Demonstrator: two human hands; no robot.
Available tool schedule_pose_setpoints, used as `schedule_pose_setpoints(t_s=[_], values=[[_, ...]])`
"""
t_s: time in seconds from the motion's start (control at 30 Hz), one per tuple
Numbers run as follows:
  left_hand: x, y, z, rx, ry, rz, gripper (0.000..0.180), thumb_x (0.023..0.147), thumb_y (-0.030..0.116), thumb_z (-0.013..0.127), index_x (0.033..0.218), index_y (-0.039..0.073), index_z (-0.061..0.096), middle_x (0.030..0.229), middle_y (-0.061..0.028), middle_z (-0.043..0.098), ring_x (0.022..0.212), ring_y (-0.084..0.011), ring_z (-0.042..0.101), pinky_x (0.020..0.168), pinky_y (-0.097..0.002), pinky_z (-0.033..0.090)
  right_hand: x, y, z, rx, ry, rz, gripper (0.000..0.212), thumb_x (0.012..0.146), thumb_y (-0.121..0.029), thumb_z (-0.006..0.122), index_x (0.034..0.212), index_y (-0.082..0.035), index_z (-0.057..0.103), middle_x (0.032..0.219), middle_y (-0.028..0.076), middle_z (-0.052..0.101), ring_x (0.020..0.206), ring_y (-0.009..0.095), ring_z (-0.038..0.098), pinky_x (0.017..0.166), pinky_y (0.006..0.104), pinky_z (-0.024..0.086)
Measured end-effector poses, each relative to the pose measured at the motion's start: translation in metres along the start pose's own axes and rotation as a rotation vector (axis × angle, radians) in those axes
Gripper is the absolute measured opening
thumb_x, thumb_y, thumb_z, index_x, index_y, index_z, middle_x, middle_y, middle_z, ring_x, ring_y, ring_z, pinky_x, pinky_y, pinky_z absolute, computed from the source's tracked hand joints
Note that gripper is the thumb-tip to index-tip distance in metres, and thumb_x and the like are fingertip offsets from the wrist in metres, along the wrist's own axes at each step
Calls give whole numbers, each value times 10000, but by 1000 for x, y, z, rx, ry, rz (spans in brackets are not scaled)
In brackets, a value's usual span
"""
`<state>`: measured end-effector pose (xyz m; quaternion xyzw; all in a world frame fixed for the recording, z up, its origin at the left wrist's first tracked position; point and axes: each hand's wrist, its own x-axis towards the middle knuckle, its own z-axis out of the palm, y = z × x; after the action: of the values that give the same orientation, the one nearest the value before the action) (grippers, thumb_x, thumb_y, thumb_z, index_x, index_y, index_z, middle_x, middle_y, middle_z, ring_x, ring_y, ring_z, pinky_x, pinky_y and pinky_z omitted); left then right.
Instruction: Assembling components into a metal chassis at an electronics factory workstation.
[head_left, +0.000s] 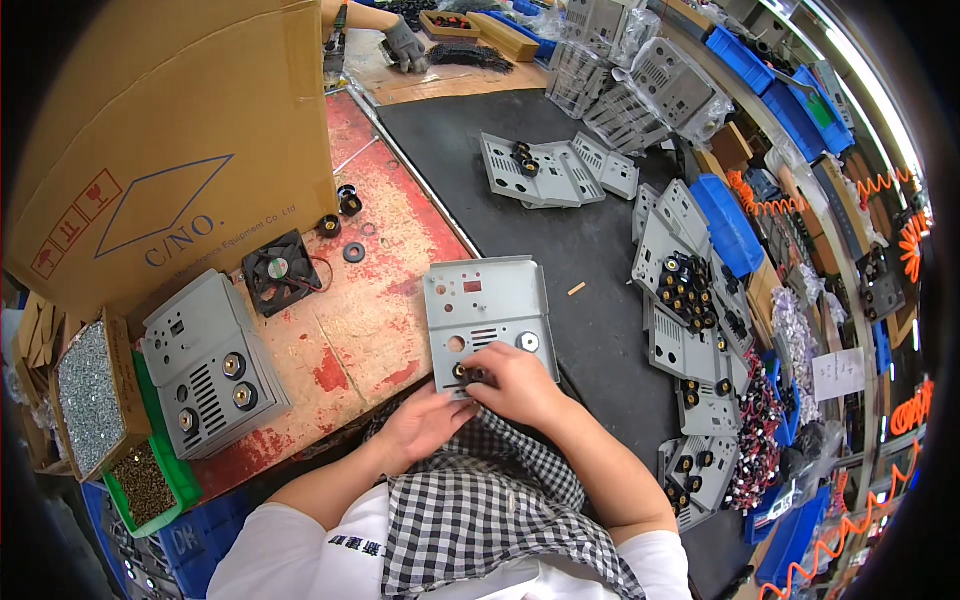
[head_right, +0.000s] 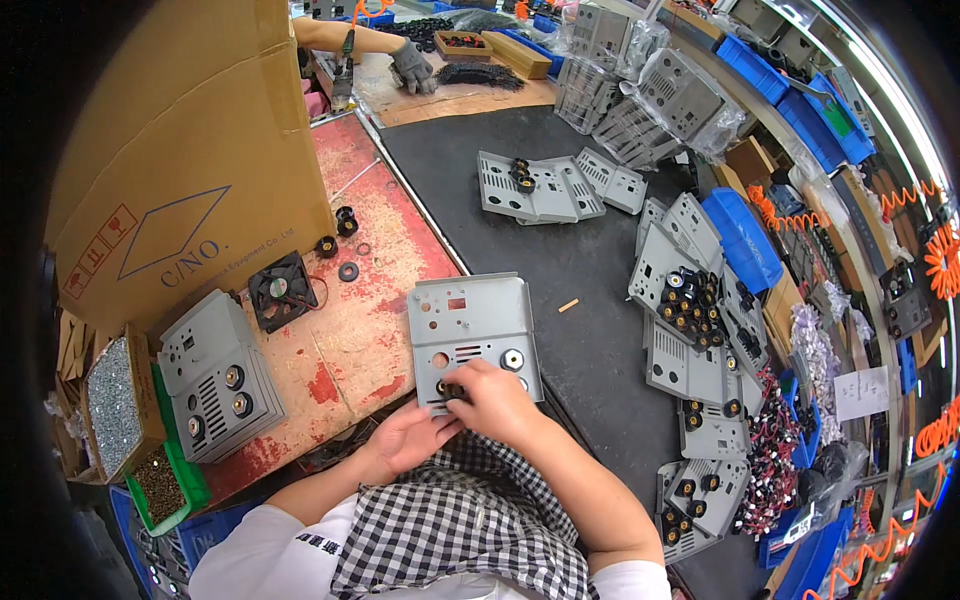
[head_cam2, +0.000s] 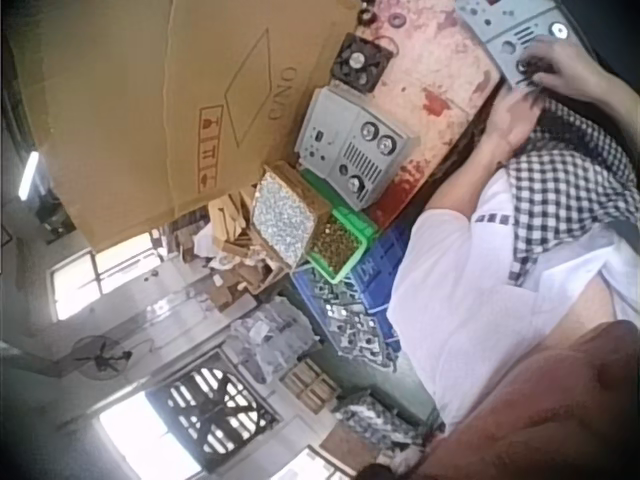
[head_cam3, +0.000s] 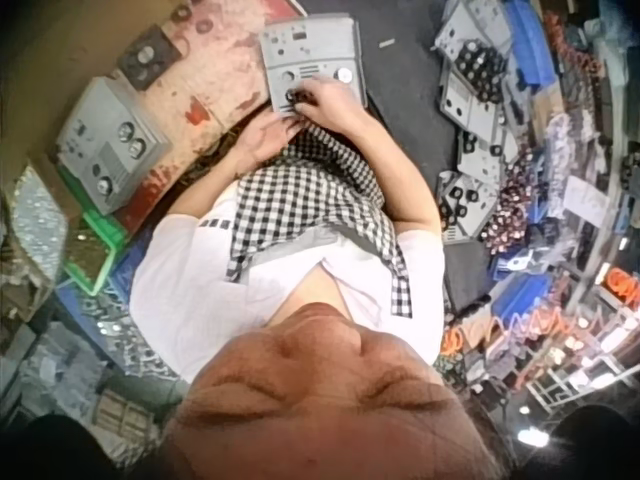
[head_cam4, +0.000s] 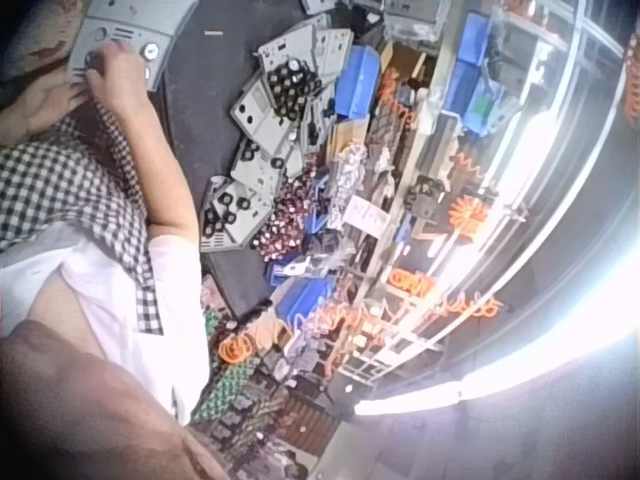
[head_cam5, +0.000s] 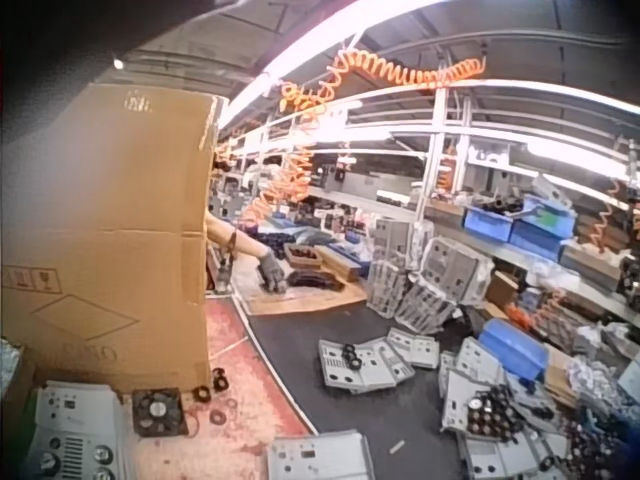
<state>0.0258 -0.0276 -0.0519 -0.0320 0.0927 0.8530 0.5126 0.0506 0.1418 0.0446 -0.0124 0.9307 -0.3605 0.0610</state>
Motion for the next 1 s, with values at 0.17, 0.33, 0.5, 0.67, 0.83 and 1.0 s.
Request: schedule_pose_setpoints(t_s=[0.17,0.33,0.5,0.67,0.83,1.0], values=[[2,-3,2,202,180,41,385,835,24,518,1212,78,461,1176,-42,535,1104,-149,507,995,-322,386,8,-22,19,-738,-43,-339,197,703,-144,628,861,-36,582,1043,183,595,837,253,640,655,346,536],[-6,-2,8,137,92,64,344,801,-26,514,1139,35,491,1076,-50,555,1086,-190,528,1029,-354,386,5,-28,8,-661,-77,-165,211,707,-188,663,850,-48,597,872,117,604,774,240,627,630,344,522],[-8,-1,10,168,37,40,390,813,-14,503,1192,61,458,1074,-29,537,1080,-156,507,1047,-344,365,-5,-17,15,-648,224,-421,198,741,-205,632,833,-35,591,769,64,554,748,227,583,664,345,498],[-9,-2,11,188,41,22,402,805,-20,505,1198,54,460,1114,-54,550,1111,-172,504,1059,-354,355,-10,-13,12,-562,167,-440,204,730,-174,637,891,-53,603,777,60,554,792,221,580,679,335,496],[-11,-3,12,239,21,25,431,797,-26,516,1220,31,458,1188,-94,543,1165,-214,497,1079,-390,344,-9,-8,4,-435,121,-483,197,706,-141,653,884,-65,615,805,59,569,804,226,578,685,338,497],[-12,-5,13,228,22,21,429,792,-25,524,1213,28,462,1183,-95,545,1159,-213,501,1079,-385,344,-10,-8,4,-414,142,-515,204,658,-155,715,841,-82,662,834,44,619,775,225,610,669,326,509]])
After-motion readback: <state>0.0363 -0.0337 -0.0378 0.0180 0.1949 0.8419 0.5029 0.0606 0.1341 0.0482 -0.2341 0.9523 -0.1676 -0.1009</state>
